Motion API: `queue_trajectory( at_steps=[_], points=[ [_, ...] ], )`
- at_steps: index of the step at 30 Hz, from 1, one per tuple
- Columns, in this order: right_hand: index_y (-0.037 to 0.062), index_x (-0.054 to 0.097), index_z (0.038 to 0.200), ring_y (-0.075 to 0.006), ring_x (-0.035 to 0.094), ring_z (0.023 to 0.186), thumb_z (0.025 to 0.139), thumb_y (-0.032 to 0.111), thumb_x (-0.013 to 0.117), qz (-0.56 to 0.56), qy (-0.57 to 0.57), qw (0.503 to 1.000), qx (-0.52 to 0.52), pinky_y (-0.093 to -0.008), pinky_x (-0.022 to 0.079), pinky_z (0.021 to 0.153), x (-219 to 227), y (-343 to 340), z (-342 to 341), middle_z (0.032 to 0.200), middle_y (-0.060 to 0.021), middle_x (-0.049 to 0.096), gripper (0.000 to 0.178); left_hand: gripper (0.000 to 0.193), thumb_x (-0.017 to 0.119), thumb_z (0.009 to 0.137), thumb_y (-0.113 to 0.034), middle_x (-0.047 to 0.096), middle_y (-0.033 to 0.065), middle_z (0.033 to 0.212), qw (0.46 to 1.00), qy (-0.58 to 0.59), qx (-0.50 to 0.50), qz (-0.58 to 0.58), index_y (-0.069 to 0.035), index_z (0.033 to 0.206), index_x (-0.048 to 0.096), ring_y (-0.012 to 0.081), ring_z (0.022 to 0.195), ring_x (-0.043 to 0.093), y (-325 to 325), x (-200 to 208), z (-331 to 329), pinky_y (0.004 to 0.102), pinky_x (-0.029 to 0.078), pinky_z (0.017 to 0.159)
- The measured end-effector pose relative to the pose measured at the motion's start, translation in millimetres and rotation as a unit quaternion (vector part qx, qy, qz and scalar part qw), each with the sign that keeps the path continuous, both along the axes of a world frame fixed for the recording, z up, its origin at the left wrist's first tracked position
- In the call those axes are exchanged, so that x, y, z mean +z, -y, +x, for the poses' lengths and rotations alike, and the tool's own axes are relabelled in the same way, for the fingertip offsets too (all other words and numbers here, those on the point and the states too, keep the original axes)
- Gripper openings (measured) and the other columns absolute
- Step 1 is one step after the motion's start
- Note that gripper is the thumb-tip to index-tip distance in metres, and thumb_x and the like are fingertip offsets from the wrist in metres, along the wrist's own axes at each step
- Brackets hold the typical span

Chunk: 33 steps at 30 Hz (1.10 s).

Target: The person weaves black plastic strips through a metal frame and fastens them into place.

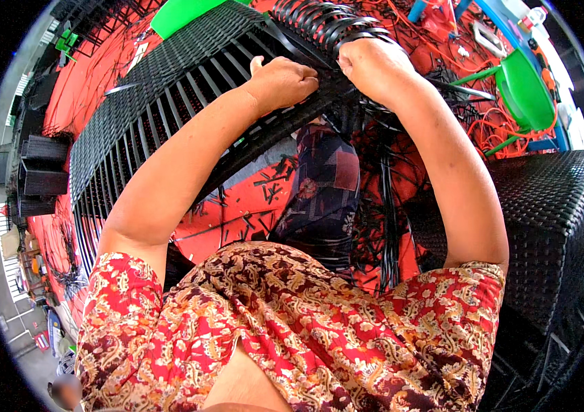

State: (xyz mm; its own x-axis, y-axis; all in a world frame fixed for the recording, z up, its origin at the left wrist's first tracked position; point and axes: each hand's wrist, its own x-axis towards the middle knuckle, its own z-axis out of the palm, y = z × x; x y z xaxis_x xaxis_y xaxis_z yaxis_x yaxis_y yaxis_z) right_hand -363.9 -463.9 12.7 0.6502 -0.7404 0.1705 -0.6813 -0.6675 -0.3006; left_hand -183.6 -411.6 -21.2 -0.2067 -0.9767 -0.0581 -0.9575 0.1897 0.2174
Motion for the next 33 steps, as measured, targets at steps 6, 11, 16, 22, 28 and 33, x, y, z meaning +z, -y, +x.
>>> queue_trajectory(
  at_steps=[6,11,16,22,28,33],
  points=[
    [0.0066,0.064,0.076,-0.0174,0.059,0.05,0.073,0.013,0.061,0.268,0.039,0.962,0.026,-0.0313,0.047,0.051,3.3,25.2,-2.3,0.061,-0.0065,0.06,0.007,0.026,0.06,0.077,-0.038,0.067,-0.0012,0.087,0.978,-0.178,0.097,0.048,-0.023,0.096,0.07,0.0188,0.087,0.061,3.7,-5.5,-2.1,0.0551,0.02,0.096],
    [0.0046,0.063,0.075,-0.0105,0.054,0.045,0.073,0.009,0.059,0.258,-0.033,0.964,0.048,-0.0266,0.044,0.047,15.4,26.8,9.5,0.06,-0.0035,0.058,0.006,0.024,0.065,0.07,-0.039,0.068,0.0002,0.09,0.957,-0.235,0.122,0.119,-0.025,0.088,0.072,0.0215,0.096,0.06,9.5,9.4,-5.0,0.0588,0.011,0.101],
    [0.0075,0.063,0.076,-0.0177,0.061,0.053,0.072,0.014,0.062,0.217,-0.038,0.975,0.022,-0.0318,0.048,0.055,15.6,22.3,7.1,0.063,-0.0075,0.061,0.008,0.022,0.07,0.069,-0.032,0.066,-0.0014,0.077,0.941,-0.295,0.137,0.099,-0.018,0.085,0.072,0.015,0.072,0.056,7.2,10.9,-9.7,0.0387,0.025,0.091],
    [0.0064,0.061,0.079,-0.0325,0.059,0.074,0.074,0.018,0.061,0.011,0.033,0.999,0.019,-0.0383,0.046,0.066,28.9,-4.8,-7.2,0.077,-0.0127,0.062,0.012,0.014,0.071,0.069,-0.009,0.066,0.0072,0.091,0.811,-0.559,0.137,0.103,-0.002,0.082,0.069,0.0148,0.087,0.058,5.2,-1.9,12.3,0.0284,0.041,0.085],
    [0.002,0.065,0.094,-0.0157,0.061,0.071,0.083,0.021,0.059,0.173,0.156,0.972,0.044,-0.0289,0.046,0.068,31.5,-24.8,4.2,0.077,-0.0108,0.064,0.022,0.017,0.069,0.075,-0.011,0.062,0.0083,0.106,0.767,-0.611,0.141,0.135,-0.002,0.089,0.067,0.0156,0.095,0.056,-17.3,13.3,20.0,0.028,0.041,0.088],
    [0.0049,0.064,0.087,-0.0069,0.046,0.057,0.086,0.025,0.06,0.26,0.113,0.957,0.054,-0.0232,0.04,0.054,15.3,-15.2,22.4,0.063,0.001,0.053,0.02,0.018,0.069,0.076,-0.014,0.062,0.0093,0.106,0.791,-0.589,0.118,0.116,-0.003,0.09,0.067,0.0167,0.094,0.057,-20.3,12.6,26.2,0.029,0.044,0.083]
  ],
)
